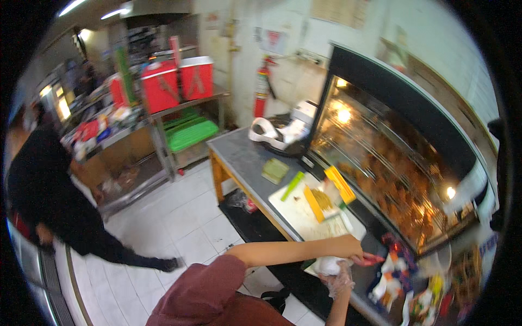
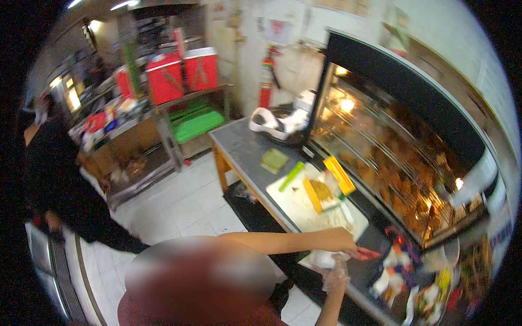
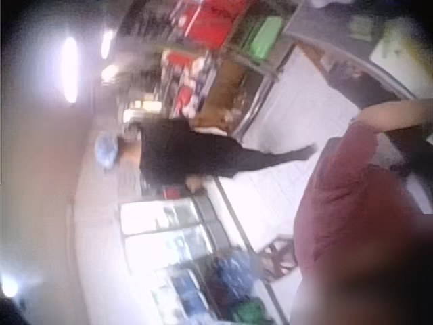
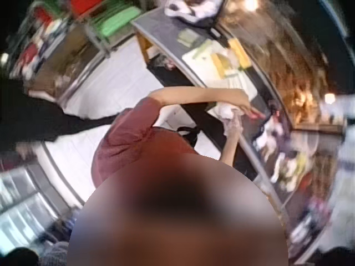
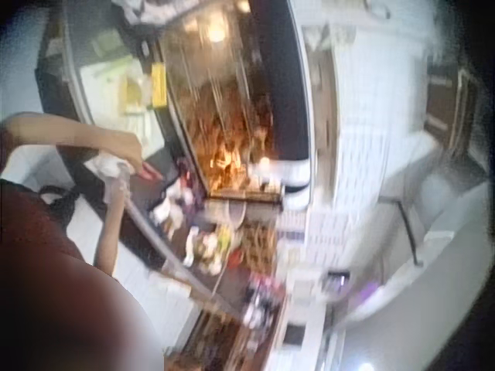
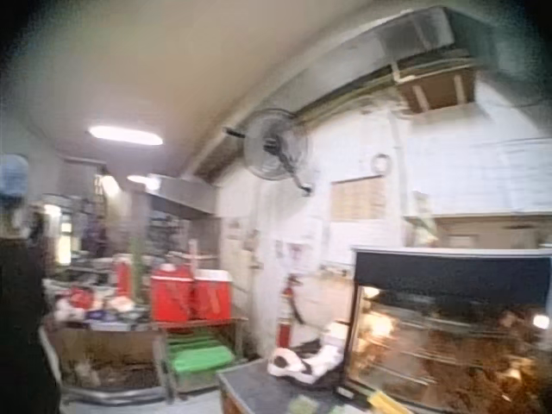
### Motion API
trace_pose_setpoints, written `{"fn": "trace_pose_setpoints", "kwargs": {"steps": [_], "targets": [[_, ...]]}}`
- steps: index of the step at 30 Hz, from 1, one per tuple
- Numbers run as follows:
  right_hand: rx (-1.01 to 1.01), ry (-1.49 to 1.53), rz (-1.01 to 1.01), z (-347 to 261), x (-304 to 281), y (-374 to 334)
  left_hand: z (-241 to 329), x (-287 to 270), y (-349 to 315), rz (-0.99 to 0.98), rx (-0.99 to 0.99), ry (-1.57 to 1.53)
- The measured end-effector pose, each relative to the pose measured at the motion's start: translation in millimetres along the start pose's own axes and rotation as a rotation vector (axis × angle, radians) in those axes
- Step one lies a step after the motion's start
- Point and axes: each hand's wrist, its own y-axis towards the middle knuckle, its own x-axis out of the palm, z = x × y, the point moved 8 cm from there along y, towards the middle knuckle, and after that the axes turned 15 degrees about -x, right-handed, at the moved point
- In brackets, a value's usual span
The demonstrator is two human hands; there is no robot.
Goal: The person assembles takeout orders by placing rice and fried chicken into paper containers, adding sauce, and closing the boxes. They also handle receipts and place items into branded packaging.
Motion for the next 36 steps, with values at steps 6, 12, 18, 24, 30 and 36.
{"fn": "trace_pose_setpoints", "kwargs": {"steps": [6, 12, 18, 24, 30, 36], "targets": [[-0.052, 0.028, -0.094, -8.4, 26.3, 47.3, -22.5, -70.9, -72.6, 0.285, -0.260, 0.000], [-0.030, -0.012, -0.219, -12.2, 11.5, 96.6, -38.7, -90.4, -158.4, 0.524, -0.768, -0.106], [-0.045, -0.018, -0.294, -25.6, 34.3, 114.3, -40.3, -57.9, -231.3, 0.629, -1.328, -0.251], [-0.067, -0.017, -0.365, -31.5, 72.2, 125.0, -62.6, -47.1, -226.1, 0.820, -1.169, -0.326], [-0.081, 0.002, -0.411, -25.8, 139.2, 104.5, -78.8, -65.8, -218.4, 0.874, -0.951, -0.464], [-0.056, 0.013, -0.473, 0.1, 218.0, 66.6, -104.2, -75.3, -248.8, 0.923, -0.989, -0.701]]}}
